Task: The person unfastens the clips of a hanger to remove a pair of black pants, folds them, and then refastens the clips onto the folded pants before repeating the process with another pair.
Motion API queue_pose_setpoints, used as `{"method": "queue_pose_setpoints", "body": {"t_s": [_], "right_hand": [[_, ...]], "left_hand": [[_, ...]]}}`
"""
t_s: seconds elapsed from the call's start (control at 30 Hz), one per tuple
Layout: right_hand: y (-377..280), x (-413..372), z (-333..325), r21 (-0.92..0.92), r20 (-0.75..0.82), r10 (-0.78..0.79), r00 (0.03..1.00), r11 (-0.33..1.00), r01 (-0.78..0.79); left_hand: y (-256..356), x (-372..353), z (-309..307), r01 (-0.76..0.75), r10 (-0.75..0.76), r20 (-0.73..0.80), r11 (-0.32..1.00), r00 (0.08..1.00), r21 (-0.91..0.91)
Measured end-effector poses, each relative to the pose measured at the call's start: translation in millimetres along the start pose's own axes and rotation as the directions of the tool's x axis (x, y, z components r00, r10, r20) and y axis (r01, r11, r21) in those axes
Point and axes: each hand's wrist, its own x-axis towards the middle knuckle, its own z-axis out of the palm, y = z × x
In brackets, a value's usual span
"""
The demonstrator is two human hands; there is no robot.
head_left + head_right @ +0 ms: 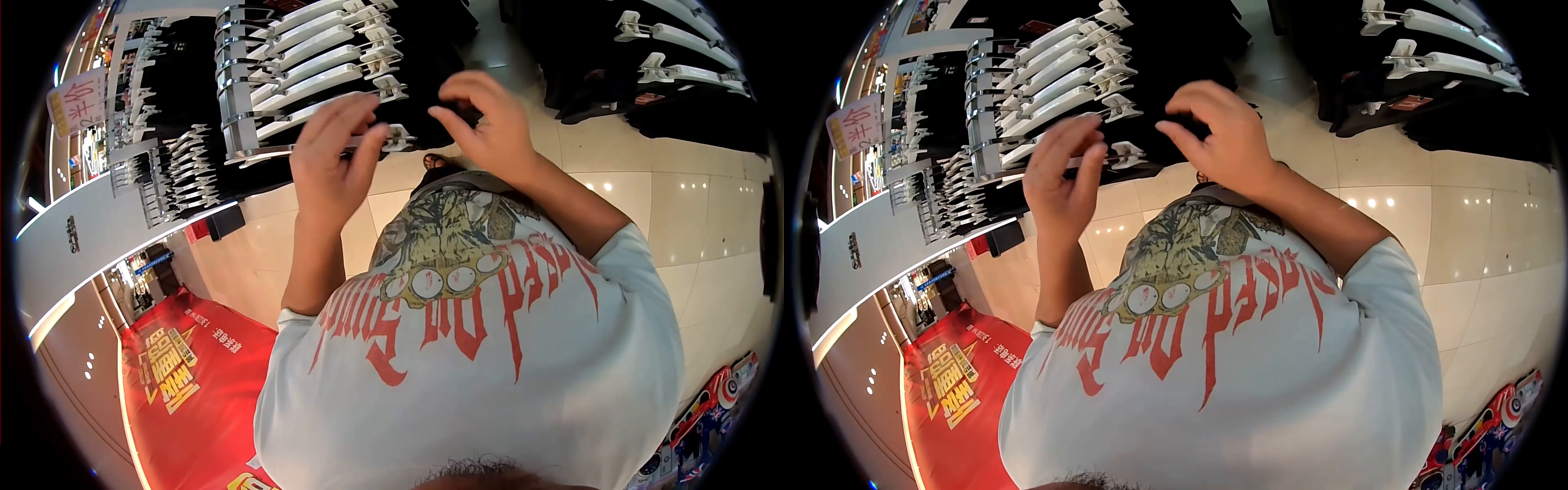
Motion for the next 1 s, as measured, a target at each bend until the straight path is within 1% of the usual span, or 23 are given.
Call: {"method": "queue_pose_setpoints", "body": {"t_s": [0.03,0.07,0.13,0.27,0.3,0.5,0.6,0.77,0.87,0.97,1.0], "right_hand": [[2,1,2,-0.019,0.004,0.010,1.000,1.000,-0.010],[4,3,5,-0.038,0.007,0.017,1.000,0.999,-0.017],[11,5,10,-0.040,0.032,-0.021,0.999,0.999,0.022],[17,8,15,-0.062,0.025,-0.085,0.996,0.994,0.087],[16,8,16,-0.062,0.017,-0.077,0.997,0.995,0.078],[20,4,14,-0.056,0.001,-0.060,0.998,0.997,0.060],[19,-2,16,-0.068,0.014,-0.059,0.998,0.996,0.060],[21,-4,22,-0.128,0.009,-0.137,0.990,0.982,0.137],[18,-2,24,-0.086,0.045,-0.200,0.979,0.975,0.203],[16,-7,25,-0.097,0.115,-0.146,0.983,0.983,0.158],[15,-8,26,-0.108,0.116,-0.149,0.982,0.981,0.162]], "left_hand": [[-6,7,1,-0.088,0.090,-0.033,0.994,0.995,0.062],[-5,10,3,-0.039,0.040,-0.016,0.997,0.999,0.070],[1,17,8,0.057,-0.059,0.021,0.994,0.998,0.088],[1,21,10,0.126,-0.136,0.070,0.984,0.988,0.127],[1,21,11,0.122,-0.131,0.070,0.985,0.989,0.121],[14,21,8,0.134,-0.166,0.128,0.964,0.978,0.228],[14,17,6,0.144,-0.176,0.108,0.956,0.978,0.257],[8,12,7,0.040,-0.079,0.113,0.950,0.990,0.311],[10,12,5,-0.014,-0.036,0.140,0.940,0.989,0.341],[12,12,0,-0.068,-0.005,0.184,0.919,0.983,0.388],[13,12,-1,-0.087,0.004,0.201,0.909,0.980,0.407]]}}
